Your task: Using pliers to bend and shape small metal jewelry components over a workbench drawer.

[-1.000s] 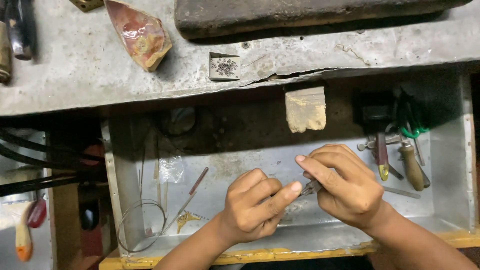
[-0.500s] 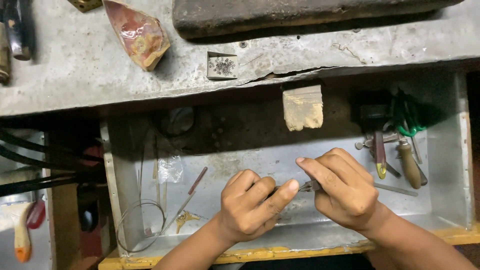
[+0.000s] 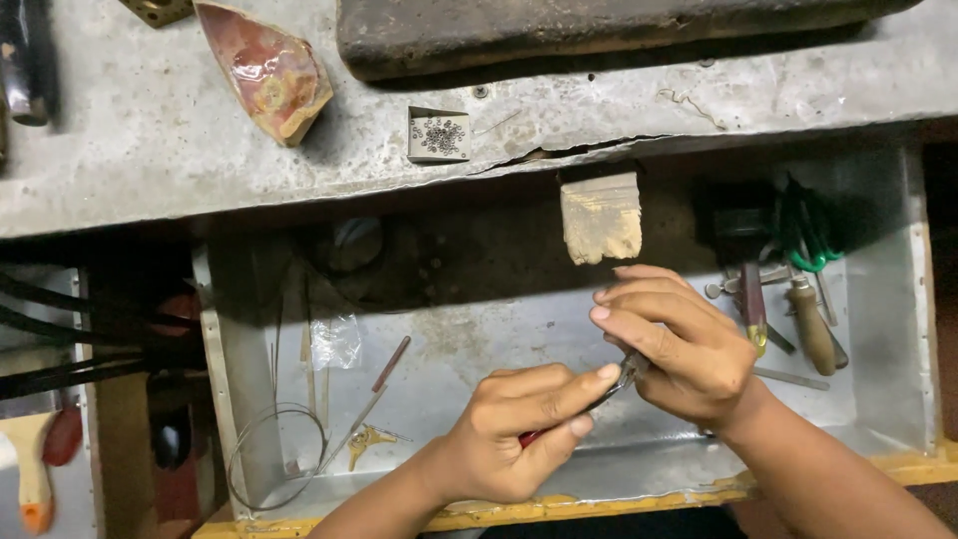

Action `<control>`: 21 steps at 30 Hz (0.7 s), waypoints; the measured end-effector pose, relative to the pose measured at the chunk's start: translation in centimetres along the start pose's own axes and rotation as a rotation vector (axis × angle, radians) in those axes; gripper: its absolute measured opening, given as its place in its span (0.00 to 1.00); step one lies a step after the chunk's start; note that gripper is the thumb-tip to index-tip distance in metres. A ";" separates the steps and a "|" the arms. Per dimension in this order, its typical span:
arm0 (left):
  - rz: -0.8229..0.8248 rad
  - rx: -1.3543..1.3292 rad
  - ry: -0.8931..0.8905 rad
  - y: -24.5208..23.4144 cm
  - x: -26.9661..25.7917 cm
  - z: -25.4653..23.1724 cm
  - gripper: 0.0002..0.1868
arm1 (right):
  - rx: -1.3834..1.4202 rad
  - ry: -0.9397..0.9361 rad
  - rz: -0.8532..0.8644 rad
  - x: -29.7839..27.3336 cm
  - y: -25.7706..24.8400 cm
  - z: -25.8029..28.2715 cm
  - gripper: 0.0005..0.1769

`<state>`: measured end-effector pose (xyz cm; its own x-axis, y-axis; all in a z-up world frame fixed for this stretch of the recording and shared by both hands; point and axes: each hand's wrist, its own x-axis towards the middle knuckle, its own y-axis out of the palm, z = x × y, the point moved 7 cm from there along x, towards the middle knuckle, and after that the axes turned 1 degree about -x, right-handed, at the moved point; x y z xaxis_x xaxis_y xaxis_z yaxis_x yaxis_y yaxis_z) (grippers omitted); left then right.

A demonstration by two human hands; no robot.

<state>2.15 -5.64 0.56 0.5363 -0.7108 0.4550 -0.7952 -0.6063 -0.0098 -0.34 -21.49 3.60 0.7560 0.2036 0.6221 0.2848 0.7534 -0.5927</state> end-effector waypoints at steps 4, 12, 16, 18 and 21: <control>0.041 -0.057 -0.071 -0.1 0.2 -0.3 0.21 | -0.042 -0.026 0.006 0.1 -0.3 0.0 0.16; 0.091 -0.083 -0.107 -0.2 0.6 -0.8 0.20 | 0.035 -0.063 0.005 0.3 -0.1 0.1 0.11; 0.083 -0.103 -0.104 -0.2 0.6 -0.7 0.20 | 0.065 -0.044 0.027 -0.1 0.3 0.0 0.12; 0.087 -0.104 -0.106 -0.2 0.4 -0.6 0.21 | 0.088 -0.028 0.025 0.0 0.4 0.0 0.16; 0.093 -0.099 -0.107 -0.2 0.3 -0.5 0.21 | 0.083 -0.024 0.009 0.2 0.5 0.2 0.13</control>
<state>2.38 -5.54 1.16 0.4821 -0.7993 0.3587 -0.8639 -0.5019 0.0427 -0.14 -20.94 3.56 0.7438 0.2248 0.6295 0.2271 0.8007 -0.5544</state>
